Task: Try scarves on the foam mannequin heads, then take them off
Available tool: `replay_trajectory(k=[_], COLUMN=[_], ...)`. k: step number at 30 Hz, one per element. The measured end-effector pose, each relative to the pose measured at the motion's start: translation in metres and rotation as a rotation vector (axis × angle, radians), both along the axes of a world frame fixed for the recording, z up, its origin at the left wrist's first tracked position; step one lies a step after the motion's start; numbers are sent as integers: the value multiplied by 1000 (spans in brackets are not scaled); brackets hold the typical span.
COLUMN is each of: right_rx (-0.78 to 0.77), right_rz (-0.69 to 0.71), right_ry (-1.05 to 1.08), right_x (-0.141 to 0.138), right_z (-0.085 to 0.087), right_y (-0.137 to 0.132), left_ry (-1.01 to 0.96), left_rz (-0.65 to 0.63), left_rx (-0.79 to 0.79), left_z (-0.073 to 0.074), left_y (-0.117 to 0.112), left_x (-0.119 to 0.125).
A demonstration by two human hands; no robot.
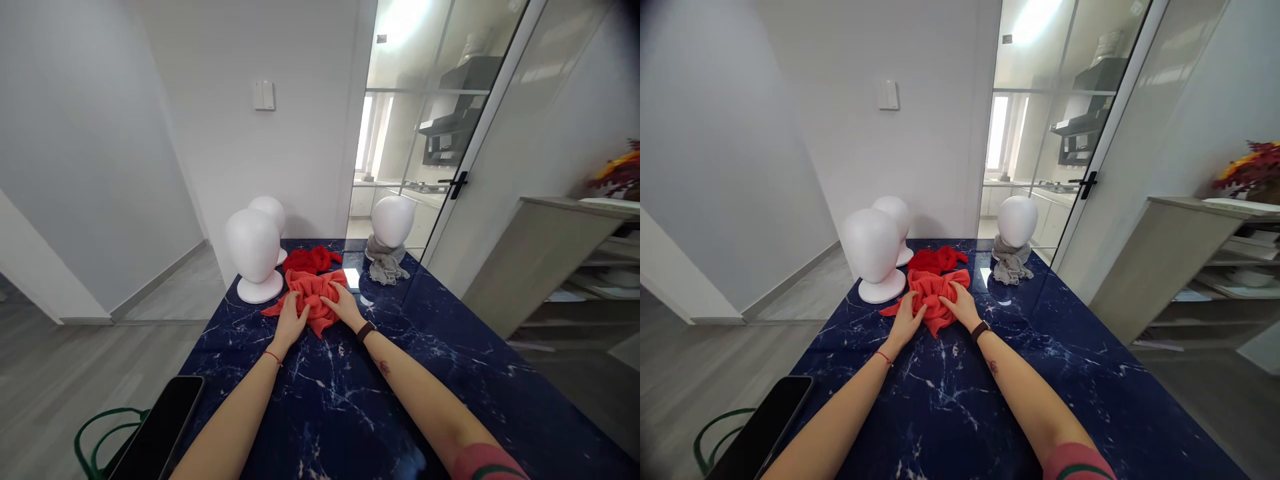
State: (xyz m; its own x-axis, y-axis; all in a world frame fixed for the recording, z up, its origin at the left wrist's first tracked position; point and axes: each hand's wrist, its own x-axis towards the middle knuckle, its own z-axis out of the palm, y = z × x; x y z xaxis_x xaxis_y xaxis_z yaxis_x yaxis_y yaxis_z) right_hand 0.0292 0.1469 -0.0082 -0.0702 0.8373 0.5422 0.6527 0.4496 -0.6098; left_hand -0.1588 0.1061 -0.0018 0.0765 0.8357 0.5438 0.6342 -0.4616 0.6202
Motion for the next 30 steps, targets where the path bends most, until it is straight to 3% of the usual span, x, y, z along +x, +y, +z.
replay_trajectory(k=[4, 9, 12, 16, 21, 23, 26, 30], right_rx=[-2, 88, 164, 141, 144, 139, 161, 171], right_rz=[14, -283, -413, -555, -711, -761, -713, -616], right_ry=[188, 156, 156, 182, 13, -62, -219, -398], right_x=[8, 16, 31, 68, 129, 148, 163, 170], right_z=[8, 7, 1, -5, -4, -4, -6, -11], right_y=[-2, 7, 22, 46, 78, 94, 122, 158], left_ry=[-73, -7, -17, -28, -7, 32, 92, 93], left_rz=[315, 560, 558, 528, 693, 696, 590, 516], left_rx=[162, 137, 75, 40, 154, 216, 286, 237], left_z=[6, 7, 3, 1, 4, 5, 3, 1], left_y=[2, 14, 24, 33, 35, 34, 33, 34], left_x=[-12, -37, -44, -45, -42, -41, -41, -41])
